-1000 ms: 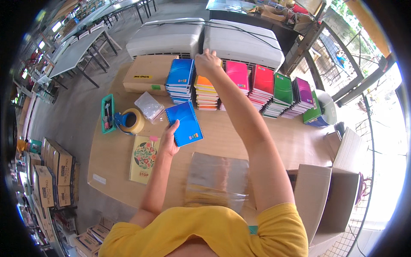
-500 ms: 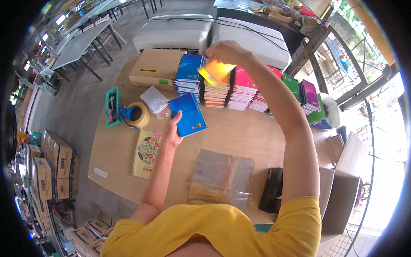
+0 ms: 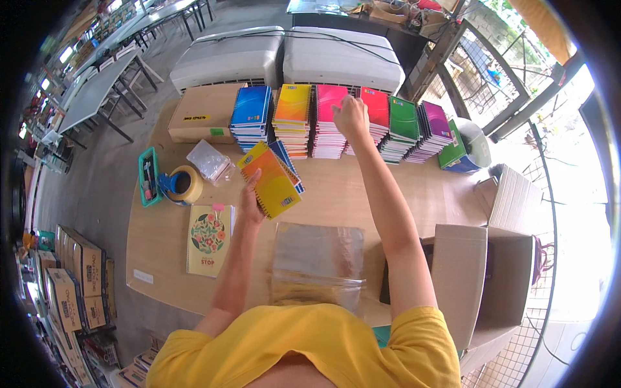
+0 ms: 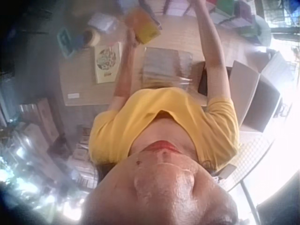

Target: The person selects several spiral notebooks of different colors from stacks on a table, aligns them, and places them into a plastic bag. Using a tape dispenser, the person seals the bag with tape before placing the packaged notebooks into a cardboard box.

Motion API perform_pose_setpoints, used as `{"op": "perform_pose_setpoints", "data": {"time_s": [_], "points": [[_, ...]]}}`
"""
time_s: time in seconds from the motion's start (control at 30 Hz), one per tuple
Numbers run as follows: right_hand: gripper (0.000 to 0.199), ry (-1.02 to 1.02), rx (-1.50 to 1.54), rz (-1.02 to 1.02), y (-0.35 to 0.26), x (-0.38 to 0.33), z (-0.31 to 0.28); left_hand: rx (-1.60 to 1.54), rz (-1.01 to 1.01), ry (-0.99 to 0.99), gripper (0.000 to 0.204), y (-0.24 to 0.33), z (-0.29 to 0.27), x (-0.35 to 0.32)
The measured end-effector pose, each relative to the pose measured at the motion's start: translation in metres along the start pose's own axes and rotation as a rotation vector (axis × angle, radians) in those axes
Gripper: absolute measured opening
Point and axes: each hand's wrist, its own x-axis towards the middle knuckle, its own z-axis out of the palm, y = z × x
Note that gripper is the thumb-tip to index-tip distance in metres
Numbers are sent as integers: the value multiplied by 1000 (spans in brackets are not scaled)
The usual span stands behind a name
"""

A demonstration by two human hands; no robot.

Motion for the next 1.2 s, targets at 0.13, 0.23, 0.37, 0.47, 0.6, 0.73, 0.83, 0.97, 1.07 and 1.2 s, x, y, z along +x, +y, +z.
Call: {"op": "perform_pose_setpoints", "data": {"time_s": [0.13,0.23,0.37,0.47,0.6,0.73,0.83,0.97,1.07,1.2], "points": [[78,-185,-337,-16,-33,17,10,49,9,116,44,-12,-5,17],[72,-422,-389,-284,-37,11,15,124,40,185,41,-10,-3,21],[41,-162,11,-370,-3,2,10,169,27,188,43,-7,-2,20],[24,193,288,-187,-7,-21,-27,158,-6,154,45,-3,1,15],[19,143,789,-306,-21,-71,-56,193,-84,112,50,-6,10,15],[19,-388,1424,-741,-12,-94,-54,35,-319,-103,59,-8,23,10],[32,-548,1055,-749,0,-100,-54,34,-375,-297,66,-18,46,-10],[45,-377,740,-424,-9,-100,-46,134,-503,-180,54,-24,38,-23],[49,5,410,-153,33,-59,-42,154,-489,-94,45,-28,39,-19],[44,284,-364,-204,82,-25,-9,162,-430,-50,42,-36,33,-4]]}}
